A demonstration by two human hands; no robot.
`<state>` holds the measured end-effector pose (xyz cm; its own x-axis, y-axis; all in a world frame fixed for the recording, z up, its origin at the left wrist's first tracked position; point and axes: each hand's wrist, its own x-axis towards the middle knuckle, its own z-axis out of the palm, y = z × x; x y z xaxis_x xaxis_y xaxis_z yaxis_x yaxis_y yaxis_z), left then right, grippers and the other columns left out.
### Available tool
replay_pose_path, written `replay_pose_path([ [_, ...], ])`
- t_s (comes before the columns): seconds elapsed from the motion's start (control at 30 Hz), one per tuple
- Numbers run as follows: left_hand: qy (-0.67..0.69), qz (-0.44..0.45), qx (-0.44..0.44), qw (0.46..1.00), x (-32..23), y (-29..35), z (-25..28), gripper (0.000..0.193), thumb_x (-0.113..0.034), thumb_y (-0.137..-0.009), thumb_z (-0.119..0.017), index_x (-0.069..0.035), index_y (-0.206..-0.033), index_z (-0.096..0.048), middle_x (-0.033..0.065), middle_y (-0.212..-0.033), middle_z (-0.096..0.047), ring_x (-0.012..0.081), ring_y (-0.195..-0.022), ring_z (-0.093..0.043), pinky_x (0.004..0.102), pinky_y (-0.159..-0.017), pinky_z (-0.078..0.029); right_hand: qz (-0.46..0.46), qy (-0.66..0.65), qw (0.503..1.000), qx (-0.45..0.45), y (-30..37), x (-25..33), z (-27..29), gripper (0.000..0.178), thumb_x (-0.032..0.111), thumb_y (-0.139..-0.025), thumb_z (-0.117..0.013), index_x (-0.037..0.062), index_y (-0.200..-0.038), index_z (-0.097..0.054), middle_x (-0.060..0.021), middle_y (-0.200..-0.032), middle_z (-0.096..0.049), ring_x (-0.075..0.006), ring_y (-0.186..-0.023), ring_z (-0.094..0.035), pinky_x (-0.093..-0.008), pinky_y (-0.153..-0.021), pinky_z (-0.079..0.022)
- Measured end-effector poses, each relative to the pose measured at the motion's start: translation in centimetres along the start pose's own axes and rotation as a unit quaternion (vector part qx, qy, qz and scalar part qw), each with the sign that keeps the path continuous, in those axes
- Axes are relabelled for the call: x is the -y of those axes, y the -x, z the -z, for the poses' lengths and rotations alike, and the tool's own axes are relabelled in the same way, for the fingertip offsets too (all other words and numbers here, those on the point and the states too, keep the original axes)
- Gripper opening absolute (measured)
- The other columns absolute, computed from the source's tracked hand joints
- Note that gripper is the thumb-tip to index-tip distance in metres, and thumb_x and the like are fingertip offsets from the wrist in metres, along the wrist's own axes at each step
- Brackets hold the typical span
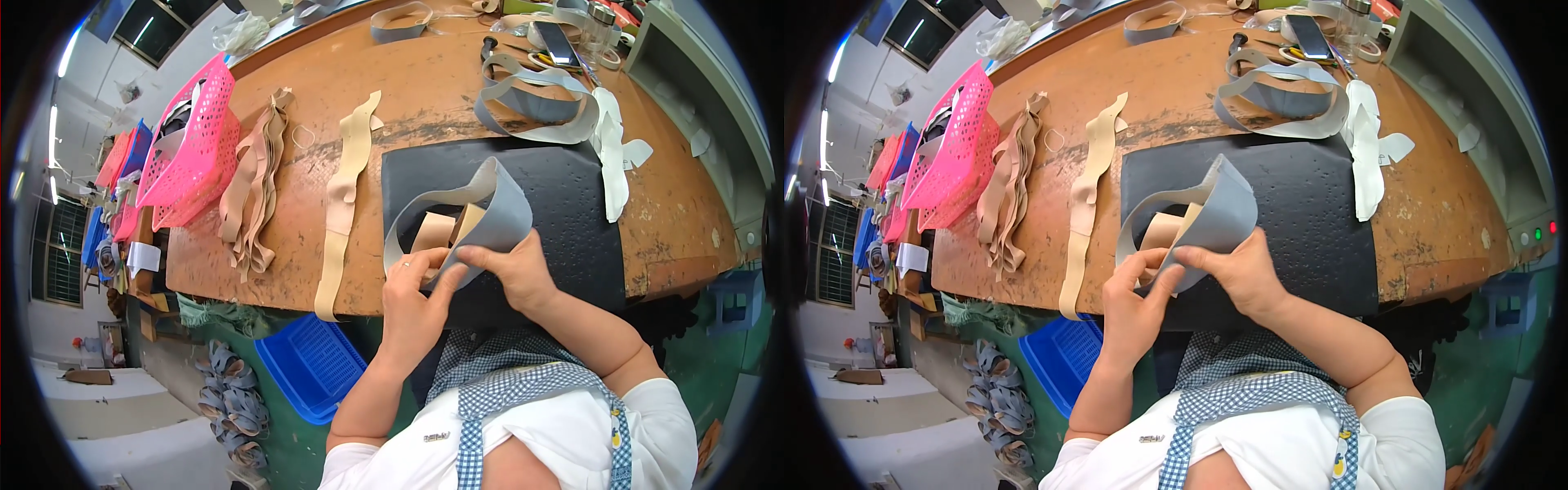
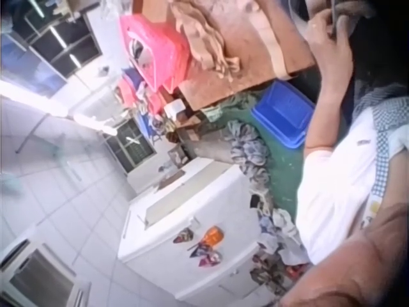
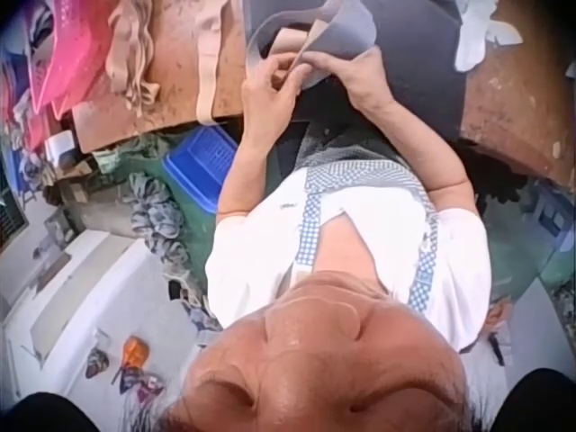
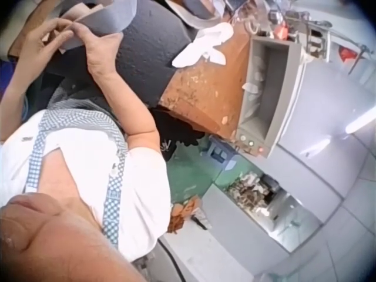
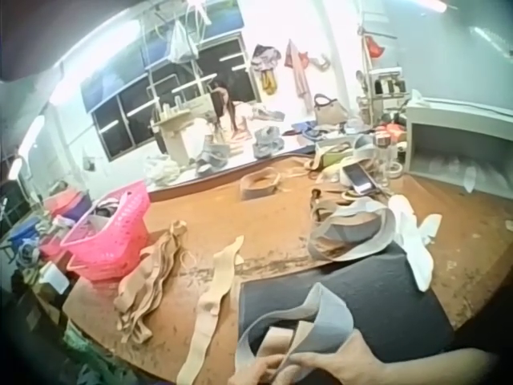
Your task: Manually assembling shoe upper components by applying adhesive reinforcements to cut leather pieces.
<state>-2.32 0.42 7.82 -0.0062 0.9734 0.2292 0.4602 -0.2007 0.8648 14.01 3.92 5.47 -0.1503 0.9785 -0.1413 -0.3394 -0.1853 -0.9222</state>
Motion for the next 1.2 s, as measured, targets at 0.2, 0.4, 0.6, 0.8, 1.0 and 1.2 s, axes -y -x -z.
replay_pose_path([
  [0.2, 0.039, 0.058, 0.01, 0.998, 0.3, 0.8, 0.7, 0.01, -0.006, -0.089, -0.072, 0.003, -0.093, -0.071, 0.0074, -0.079, -0.064, 0.0156, -0.074, -0.057, 0.0288, -0.067, -0.046, -0.071, -0.091, 0.993, 0.034, -1.2, 1.6, 1.6, 0.04, 0.02, -0.091, -0.073, 0.0007, -0.123, -0.058, -0.0108, -0.111, -0.069, -0.0185, -0.099, -0.07, -0.0349, -0.087, -0.059],
  [0.4, 0.046, 0.061, 0.022, 0.997, 0.3, 1.1, 1.0, 0.009, -0.005, -0.089, -0.071, 0.002, -0.095, -0.071, 0.0105, -0.079, -0.064, 0.0199, -0.075, -0.059, 0.0312, -0.068, -0.049, -0.078, -0.077, 0.994, 0.026, -1.4, 1.4, 1.8, 0.038, 0.016, -0.088, -0.077, 0.0003, -0.118, -0.06, -0.0097, -0.107, -0.07, -0.0169, -0.093, -0.07, -0.0341, -0.083, -0.06],
  [0.6, 0.061, 0.005, 0.053, 0.997, 1.2, 0.9, 0.8, 0.02, -0.002, -0.091, -0.067, 0.001, -0.11, -0.071, 0.0088, -0.08, -0.063, 0.0176, -0.073, -0.056, 0.0288, -0.065, -0.048, -0.056, -0.086, 0.995, -0.003, -1.3, 1.2, 1.6, 0.03, 0.012, -0.088, -0.077, -0.0001, -0.112, -0.065, -0.0082, -0.099, -0.072, -0.0153, -0.088, -0.07, -0.0328, -0.079, -0.06],
  [0.8, 0.101, 0.046, 0.032, 0.993, 0.2, 1.0, 0.5, 0.026, -0.005, -0.092, -0.068, 0.0, -0.117, -0.07, 0.0124, -0.086, -0.068, 0.014, -0.079, -0.06, 0.0271, -0.063, -0.048, -0.041, -0.086, 0.995, -0.016, -1.3, 0.9, 1.0, 0.027, 0.009, -0.087, -0.078, 0.0008, -0.11, -0.067, -0.0067, -0.098, -0.072, -0.0143, -0.087, -0.07, -0.0313, -0.078, -0.059],
  [1.0, 0.053, 0.092, 0.028, 0.994, -0.7, 0.3, 0.0, 0.022, -0.007, -0.095, -0.068, 0.005, -0.113, -0.07, 0.0014, -0.074, -0.071, 0.0039, -0.066, -0.058, 0.0216, -0.061, -0.048, 0.0, -0.062, 0.998, -0.03, 0.3, 0.8, -1.0, 0.024, 0.005, -0.084, -0.078, 0.001, -0.106, -0.071, -0.0048, -0.099, -0.073, -0.0119, -0.089, -0.067, -0.0286, -0.083, -0.053],
  [1.2, 0.143, 0.158, 0.084, 0.973, 0.6, 1.2, 0.0, 0.016, -0.01, -0.094, -0.068, 0.003, -0.102, -0.073, 0.0032, -0.06, -0.057, 0.0018, -0.059, -0.047, 0.0222, -0.055, -0.042, -0.077, -0.14, 0.987, -0.004, -1.2, 1.9, 0.5, 0.038, 0.017, -0.09, -0.073, 0.0016, -0.123, -0.061, -0.0099, -0.107, -0.07, -0.0174, -0.096, -0.069, -0.0348, -0.089, -0.057],
])
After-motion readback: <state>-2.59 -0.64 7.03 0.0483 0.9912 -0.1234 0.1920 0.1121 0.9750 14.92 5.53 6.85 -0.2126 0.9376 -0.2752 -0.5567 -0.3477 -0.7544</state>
